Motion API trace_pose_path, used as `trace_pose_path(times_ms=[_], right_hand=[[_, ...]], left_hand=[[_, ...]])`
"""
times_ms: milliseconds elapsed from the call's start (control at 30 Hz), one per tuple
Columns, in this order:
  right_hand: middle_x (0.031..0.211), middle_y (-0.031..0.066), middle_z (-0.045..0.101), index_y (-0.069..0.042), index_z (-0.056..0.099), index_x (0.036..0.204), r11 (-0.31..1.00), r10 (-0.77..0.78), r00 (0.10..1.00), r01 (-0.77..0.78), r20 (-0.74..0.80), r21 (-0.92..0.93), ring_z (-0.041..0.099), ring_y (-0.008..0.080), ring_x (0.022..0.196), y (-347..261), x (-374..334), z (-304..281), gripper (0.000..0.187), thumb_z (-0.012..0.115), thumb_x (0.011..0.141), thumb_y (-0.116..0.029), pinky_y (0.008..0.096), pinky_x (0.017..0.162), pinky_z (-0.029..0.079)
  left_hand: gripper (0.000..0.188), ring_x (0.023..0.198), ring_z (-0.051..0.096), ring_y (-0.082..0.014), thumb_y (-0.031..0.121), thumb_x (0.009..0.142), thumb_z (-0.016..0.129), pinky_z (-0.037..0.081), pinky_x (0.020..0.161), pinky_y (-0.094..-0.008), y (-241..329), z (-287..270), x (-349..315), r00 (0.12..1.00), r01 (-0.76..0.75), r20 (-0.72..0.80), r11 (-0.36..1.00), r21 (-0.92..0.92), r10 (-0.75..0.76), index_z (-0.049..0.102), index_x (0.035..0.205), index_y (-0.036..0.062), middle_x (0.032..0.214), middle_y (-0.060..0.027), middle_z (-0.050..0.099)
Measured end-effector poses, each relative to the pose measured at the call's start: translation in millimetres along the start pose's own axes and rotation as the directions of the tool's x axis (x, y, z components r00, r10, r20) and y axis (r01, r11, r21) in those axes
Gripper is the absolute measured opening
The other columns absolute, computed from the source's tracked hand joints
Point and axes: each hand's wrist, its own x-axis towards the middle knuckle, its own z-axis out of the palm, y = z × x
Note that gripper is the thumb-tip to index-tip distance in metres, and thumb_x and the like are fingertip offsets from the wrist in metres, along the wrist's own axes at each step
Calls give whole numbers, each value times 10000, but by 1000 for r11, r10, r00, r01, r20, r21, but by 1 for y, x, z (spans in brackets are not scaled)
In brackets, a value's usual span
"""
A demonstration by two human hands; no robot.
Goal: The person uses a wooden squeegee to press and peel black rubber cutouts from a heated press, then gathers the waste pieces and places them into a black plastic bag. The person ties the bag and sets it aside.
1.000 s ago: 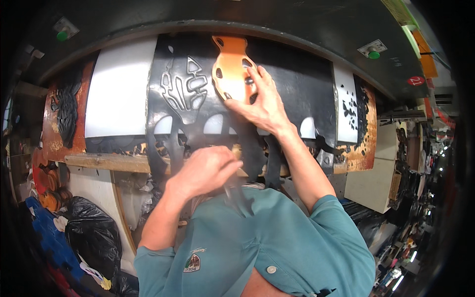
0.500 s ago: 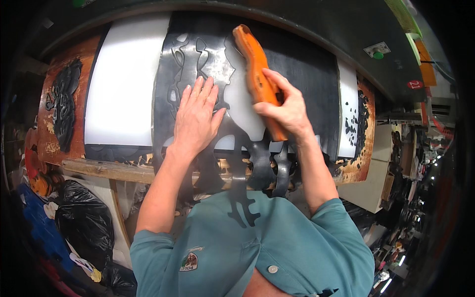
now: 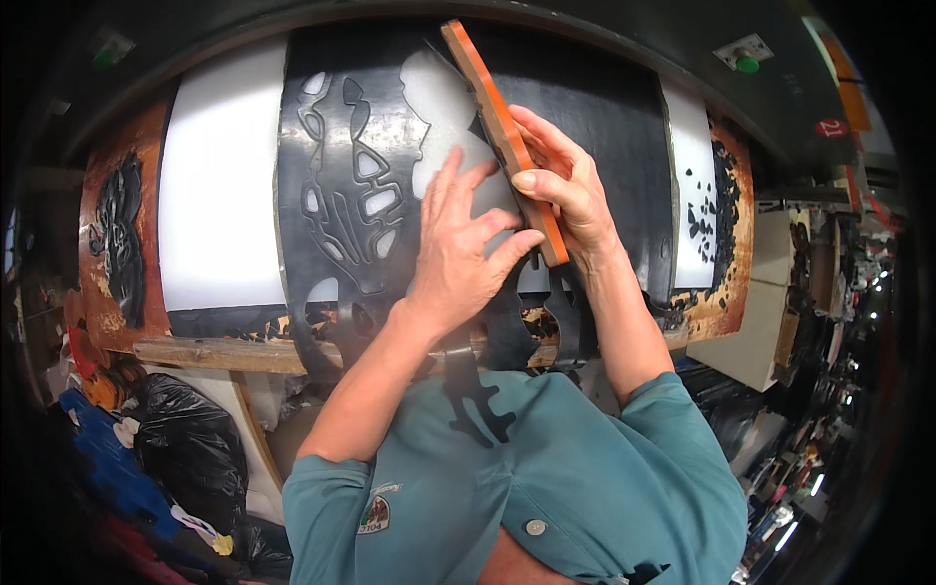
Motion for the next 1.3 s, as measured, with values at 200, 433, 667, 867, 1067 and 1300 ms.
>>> trace_pose_path(times_ms=[200, 433, 667, 867, 1067, 1300], right_hand=[[1381, 138, 638, 55, 523, 1518, 990, -25, 999, 22, 19, 141, 602, 182, 1233, 6, 4, -15, 843, 824, 769, -187, 309, 1085, 449], [1350, 127, 652, 49, 505, 1546, 985, -53, 999, 53, -3, 166, 632, 176, 1195, -5, -8, -44, 876, 788, 780, -268, 289, 1057, 479], [1422, 176, 620, 47, 573, 1491, 931, -172, 970, 102, -174, -351, 607, 252, 1303, -23, -38, -66, 899, 887, 703, -250, 374, 1143, 446], [1536, 257, 474, -124, 692, 1412, 296, -400, 915, 84, -44, -951, 521, 399, 1359, 27, -29, -47, 868, 941, 604, -321, 471, 1142, 468], [1456, 276, 488, -81, 723, 1324, 204, -463, 886, 114, 7, -972, 513, 445, 1222, 32, -19, -41, 792, 842, 594, -365, 532, 1066, 470], [1517, 258, 483, -125, 688, 1410, 129, -462, 885, 139, 64, -982, 508, 437, 1295, 33, 5, -54, 880, 897, 598, -393, 521, 1125, 456]], left_hand=[[199, 1603, 165, -521, 169, 934, 764, 72, 1285, -654, -11, -14, -17, 983, 152, -117, 980, 125, -138, 793, 828, 2, 1663, -206, 405], [245, 1611, 174, -506, 99, 932, 757, 75, 1293, -625, -20, -20, -42, 974, 201, -151, 946, 254, -167, 690, 721, -7, 1680, -209, 397], [536, 1593, 216, -518, 174, 873, 851, 188, 1279, -625, -6, -25, -28, 951, 78, -308, 980, 186, -17, 609, 1331, 38, 1681, -265, 346], [703, 1571, 295, -487, 230, 927, 807, 240, 1259, -640, -26, -5, -1, 998, -61, 6, 878, 474, 67, 510, 1543, 65, 1673, -235, 383], [701, 1556, 327, -479, 262, 942, 794, 257, 1256, -624, -46, 3, 3, 995, -83, -1, 858, 508, 97, 498, 1527, 16, 1652, -249, 404], [630, 1533, 353, -499, 275, 941, 787, 252, 1260, -625, -51, 8, 17, 995, -75, -18, 835, 546, 101, 581, 1424, -73, 1594, -297, 458]])
